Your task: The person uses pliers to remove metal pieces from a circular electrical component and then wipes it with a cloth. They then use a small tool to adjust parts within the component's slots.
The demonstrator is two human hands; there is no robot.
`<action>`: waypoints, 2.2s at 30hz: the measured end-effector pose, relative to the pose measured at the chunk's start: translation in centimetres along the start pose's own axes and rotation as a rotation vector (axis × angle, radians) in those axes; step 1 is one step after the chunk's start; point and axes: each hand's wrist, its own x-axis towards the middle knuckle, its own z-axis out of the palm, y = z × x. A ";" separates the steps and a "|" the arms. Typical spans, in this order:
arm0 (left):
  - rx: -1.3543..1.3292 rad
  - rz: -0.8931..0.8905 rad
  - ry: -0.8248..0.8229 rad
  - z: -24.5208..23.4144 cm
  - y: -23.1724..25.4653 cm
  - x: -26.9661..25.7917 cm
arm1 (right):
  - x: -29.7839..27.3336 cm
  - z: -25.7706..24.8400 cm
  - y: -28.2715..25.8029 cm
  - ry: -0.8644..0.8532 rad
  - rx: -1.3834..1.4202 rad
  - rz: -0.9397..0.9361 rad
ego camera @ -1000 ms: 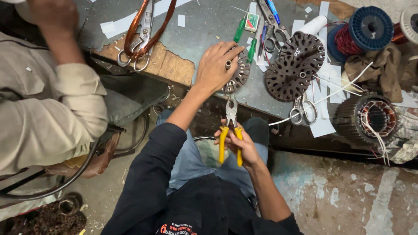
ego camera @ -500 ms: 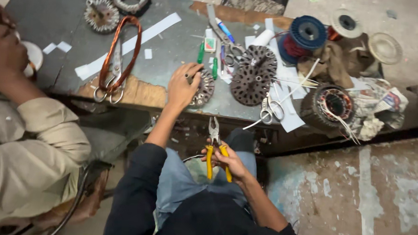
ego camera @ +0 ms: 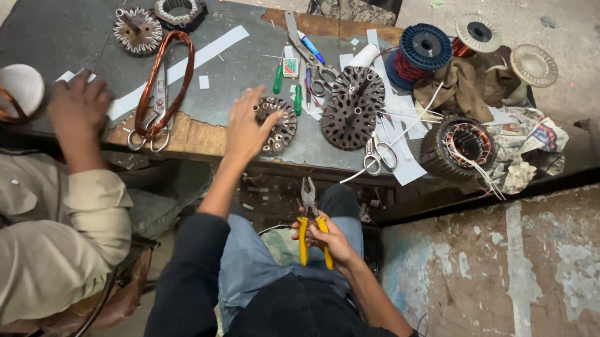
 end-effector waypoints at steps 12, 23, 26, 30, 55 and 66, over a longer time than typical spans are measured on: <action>-0.093 0.181 0.238 -1.6 1.9 -7.1 | -0.2 -0.5 0.5 0.047 -0.010 0.073; 0.137 0.389 0.085 -2.3 3.1 -5.5 | -0.7 -0.6 0.4 0.048 0.001 0.069; 0.146 0.404 0.084 -2.3 3.0 -5.7 | -1.0 -0.3 0.2 0.061 0.012 0.072; 0.148 0.406 0.077 -2.4 2.7 -6.1 | -1.2 0.0 -0.3 0.095 -0.009 0.090; 0.045 0.471 0.111 -4.2 2.2 -3.9 | -1.3 -1.6 0.7 0.068 -0.029 0.045; -0.311 -0.128 0.009 -7.3 1.3 0.6 | 0.6 1.0 -2.4 -0.146 0.025 -0.005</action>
